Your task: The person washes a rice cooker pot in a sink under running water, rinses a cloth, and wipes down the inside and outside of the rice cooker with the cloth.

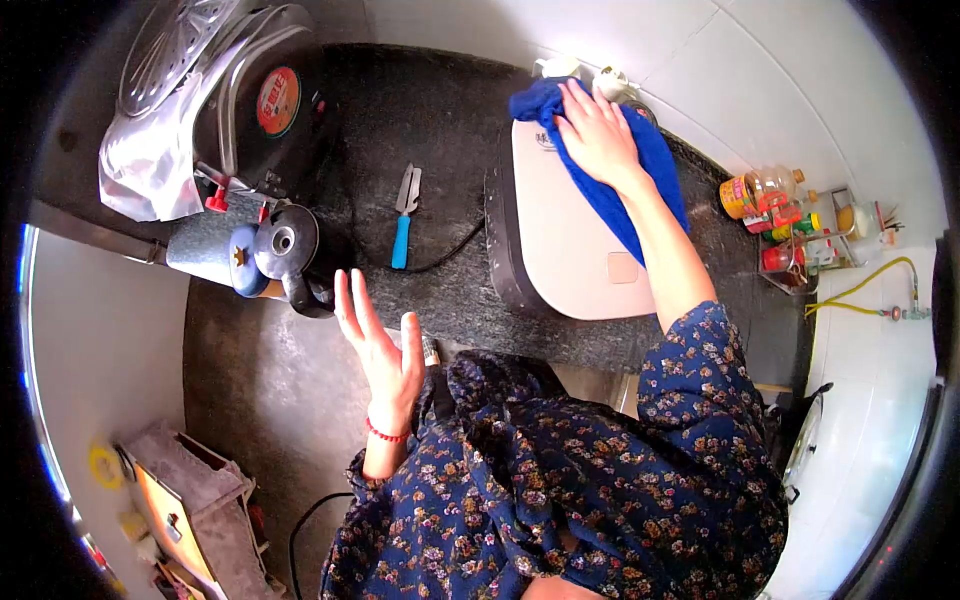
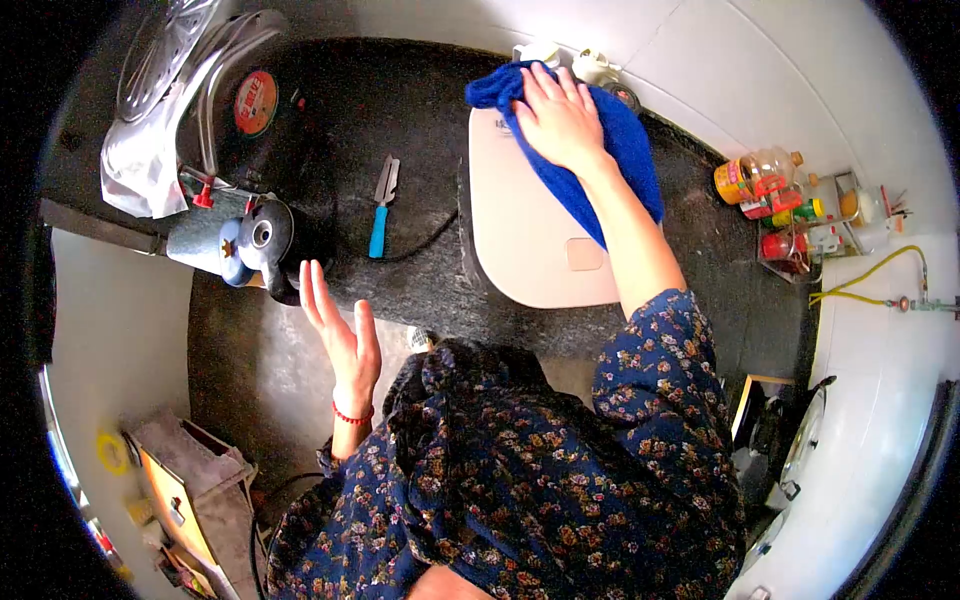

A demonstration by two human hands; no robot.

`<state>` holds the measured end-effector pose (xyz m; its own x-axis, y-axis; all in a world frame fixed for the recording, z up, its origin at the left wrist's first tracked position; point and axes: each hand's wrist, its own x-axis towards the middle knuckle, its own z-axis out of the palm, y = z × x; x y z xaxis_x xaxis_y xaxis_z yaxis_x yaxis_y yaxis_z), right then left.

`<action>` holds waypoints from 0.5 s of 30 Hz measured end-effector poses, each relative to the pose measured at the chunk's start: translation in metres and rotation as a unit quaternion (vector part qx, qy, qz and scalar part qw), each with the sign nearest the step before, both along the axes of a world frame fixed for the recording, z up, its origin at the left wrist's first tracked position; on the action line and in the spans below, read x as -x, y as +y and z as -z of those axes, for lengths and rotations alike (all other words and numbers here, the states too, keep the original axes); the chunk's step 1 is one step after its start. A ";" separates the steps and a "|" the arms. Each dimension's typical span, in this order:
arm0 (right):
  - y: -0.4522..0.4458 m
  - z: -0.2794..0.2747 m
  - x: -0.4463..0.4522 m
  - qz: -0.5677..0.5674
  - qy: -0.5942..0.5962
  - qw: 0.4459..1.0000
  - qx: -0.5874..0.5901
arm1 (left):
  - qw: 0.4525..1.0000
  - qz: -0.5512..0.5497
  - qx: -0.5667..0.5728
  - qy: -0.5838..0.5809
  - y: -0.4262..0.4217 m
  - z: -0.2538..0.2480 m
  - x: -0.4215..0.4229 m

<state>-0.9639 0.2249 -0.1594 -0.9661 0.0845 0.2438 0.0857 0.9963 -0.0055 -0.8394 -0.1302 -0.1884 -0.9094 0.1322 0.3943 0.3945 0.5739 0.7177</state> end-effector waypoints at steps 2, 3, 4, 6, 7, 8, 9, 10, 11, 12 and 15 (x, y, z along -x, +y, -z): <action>-0.027 -0.002 -0.004 -0.032 0.010 0.999 -0.018 | 1.000 0.023 0.006 0.005 -0.002 -0.002 0.004; -0.043 -0.005 -0.010 -0.050 0.014 0.998 -0.026 | 0.999 0.034 0.007 0.006 -0.003 -0.002 0.007; -0.053 -0.005 -0.019 -0.075 0.034 0.997 -0.001 | 0.999 0.045 0.006 0.012 0.003 0.000 0.008; -0.083 -0.010 -0.043 -0.118 0.029 0.993 -0.005 | 0.998 0.068 0.001 0.016 0.002 -0.002 0.013; -0.095 -0.010 -0.055 -0.135 0.018 0.991 -0.011 | 0.997 0.079 -0.002 0.018 0.002 0.000 0.015; -0.105 -0.010 -0.068 -0.151 0.008 0.988 -0.015 | 0.996 0.092 -0.005 0.022 0.002 0.001 0.017; -0.112 -0.009 -0.080 -0.157 0.009 0.988 -0.004 | 0.993 0.112 -0.042 0.008 0.002 0.004 0.019; -0.120 -0.013 -0.094 -0.157 0.005 0.987 0.012 | 0.991 0.124 -0.046 0.007 0.002 0.005 0.019; -0.121 -0.017 -0.109 -0.152 -0.003 0.988 0.019 | 0.990 0.135 -0.050 0.008 0.007 0.005 0.018; -0.126 -0.019 -0.123 -0.146 -0.014 0.989 0.029 | 0.988 0.146 -0.053 0.006 0.008 0.004 0.018; -0.129 -0.022 -0.158 -0.109 0.006 0.989 0.098 | 0.983 0.175 -0.054 0.003 0.012 0.003 0.017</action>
